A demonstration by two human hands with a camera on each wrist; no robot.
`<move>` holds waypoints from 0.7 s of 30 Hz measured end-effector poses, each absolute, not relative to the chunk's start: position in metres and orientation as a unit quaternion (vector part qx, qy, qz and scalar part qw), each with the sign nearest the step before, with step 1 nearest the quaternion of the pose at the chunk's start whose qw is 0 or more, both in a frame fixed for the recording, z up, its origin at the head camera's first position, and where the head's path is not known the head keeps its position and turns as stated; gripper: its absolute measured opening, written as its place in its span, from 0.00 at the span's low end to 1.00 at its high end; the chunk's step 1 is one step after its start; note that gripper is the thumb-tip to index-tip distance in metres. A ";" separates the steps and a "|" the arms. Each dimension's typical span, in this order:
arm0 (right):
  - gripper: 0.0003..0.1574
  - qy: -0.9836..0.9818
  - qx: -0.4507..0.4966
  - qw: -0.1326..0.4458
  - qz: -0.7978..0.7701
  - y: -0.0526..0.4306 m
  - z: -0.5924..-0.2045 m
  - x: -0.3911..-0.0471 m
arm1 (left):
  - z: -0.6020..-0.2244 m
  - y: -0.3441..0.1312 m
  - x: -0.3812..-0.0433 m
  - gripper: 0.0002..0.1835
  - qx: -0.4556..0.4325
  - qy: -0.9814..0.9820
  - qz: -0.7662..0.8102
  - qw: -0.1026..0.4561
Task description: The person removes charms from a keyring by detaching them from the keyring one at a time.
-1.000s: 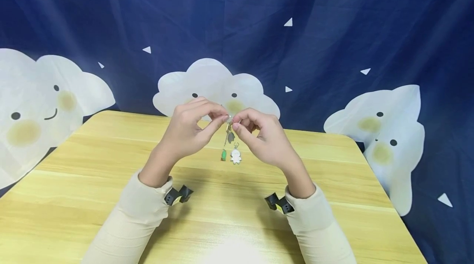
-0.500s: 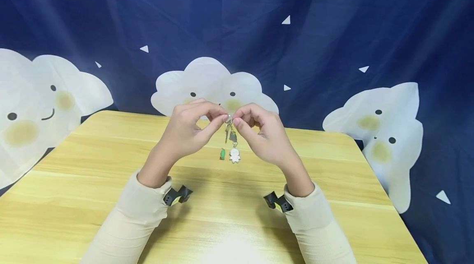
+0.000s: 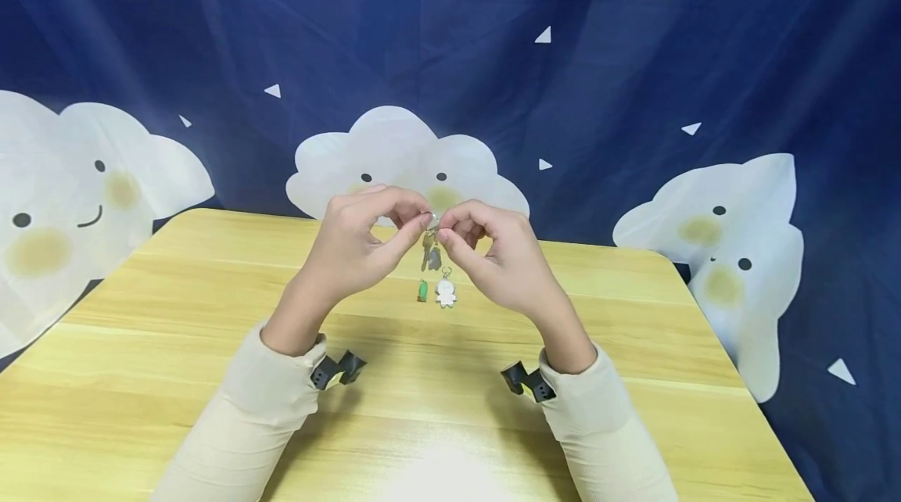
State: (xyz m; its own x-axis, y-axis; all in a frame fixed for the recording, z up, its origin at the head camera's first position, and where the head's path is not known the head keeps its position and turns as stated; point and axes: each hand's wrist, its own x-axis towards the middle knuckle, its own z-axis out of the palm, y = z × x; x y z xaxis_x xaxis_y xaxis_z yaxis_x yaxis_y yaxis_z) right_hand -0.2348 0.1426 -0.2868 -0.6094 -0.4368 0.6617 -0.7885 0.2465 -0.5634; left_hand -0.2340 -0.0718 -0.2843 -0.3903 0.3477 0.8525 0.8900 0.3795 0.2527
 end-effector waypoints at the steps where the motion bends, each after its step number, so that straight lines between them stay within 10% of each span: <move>1: 0.06 -0.765 0.399 0.190 0.468 0.143 -0.287 -0.235 | -0.284 -0.072 -0.234 0.03 -0.417 -0.747 -0.368 0.364; 21: 0.08 -0.788 0.413 0.204 0.408 0.140 -0.289 -0.236 | -0.285 -0.069 -0.235 0.04 -0.406 -0.747 -0.356 0.389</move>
State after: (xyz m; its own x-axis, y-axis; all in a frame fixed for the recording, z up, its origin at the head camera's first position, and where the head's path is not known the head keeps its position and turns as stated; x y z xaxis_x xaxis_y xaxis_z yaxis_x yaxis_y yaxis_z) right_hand -0.2364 0.1397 -0.2892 -0.5761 -0.4837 0.6589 -0.8172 0.3262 -0.4751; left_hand -0.2350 -0.0695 -0.2853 -0.3677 0.3305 0.8692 0.8832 0.4166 0.2153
